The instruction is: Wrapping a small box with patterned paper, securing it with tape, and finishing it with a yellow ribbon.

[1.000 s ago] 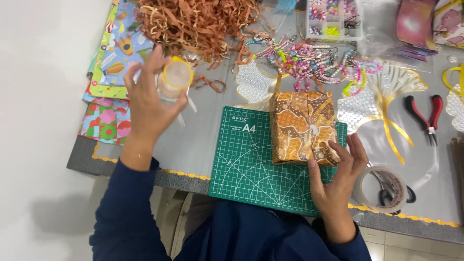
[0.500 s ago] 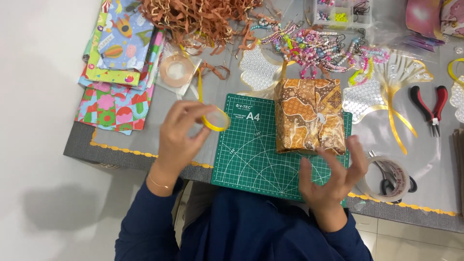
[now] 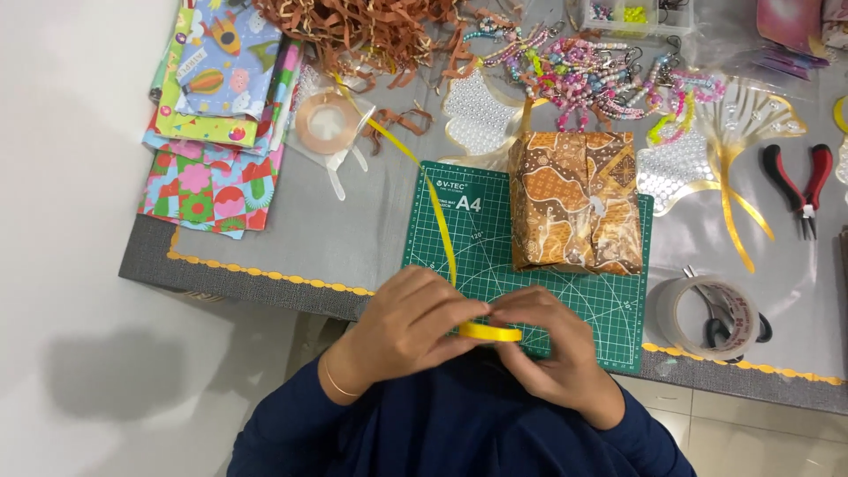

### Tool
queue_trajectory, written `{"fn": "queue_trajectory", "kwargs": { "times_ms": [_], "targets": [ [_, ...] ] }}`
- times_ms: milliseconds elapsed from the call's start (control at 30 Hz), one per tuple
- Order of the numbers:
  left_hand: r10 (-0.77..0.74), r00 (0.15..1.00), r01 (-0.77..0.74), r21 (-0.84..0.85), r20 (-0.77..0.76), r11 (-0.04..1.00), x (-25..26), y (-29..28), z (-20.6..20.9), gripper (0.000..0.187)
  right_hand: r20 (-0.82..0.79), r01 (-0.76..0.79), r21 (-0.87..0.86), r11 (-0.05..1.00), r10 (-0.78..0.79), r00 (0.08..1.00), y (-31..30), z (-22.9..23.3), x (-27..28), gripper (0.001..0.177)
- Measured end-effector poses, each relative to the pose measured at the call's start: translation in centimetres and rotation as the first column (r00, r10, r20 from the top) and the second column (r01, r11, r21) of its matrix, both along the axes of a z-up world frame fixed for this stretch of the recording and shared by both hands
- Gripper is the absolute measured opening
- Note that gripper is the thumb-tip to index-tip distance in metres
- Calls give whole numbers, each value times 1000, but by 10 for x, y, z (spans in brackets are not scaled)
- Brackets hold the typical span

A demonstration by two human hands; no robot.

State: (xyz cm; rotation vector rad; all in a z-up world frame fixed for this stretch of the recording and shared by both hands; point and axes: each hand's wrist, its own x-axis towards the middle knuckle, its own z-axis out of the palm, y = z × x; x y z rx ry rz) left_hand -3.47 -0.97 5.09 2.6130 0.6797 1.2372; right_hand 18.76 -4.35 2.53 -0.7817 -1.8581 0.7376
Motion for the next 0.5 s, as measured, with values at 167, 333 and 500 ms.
{"fn": "queue_trajectory", "kwargs": {
  "times_ms": [167,333,500],
  "targets": [
    [-11,999,12,42,-31,999,-10,10,4,34,-233,106,-107,989,-129,964,-12,2,22,22],
    [149,979,-136,-97,142,986,-38,11,6,21,-148,535,43,843,-525,838,-15,-9,64,24],
    [563,776,-475,-324,285,818,-83,17,-17,24,-36,742,153,653,-747,664,-24,-21,124,28]
  ]
}}
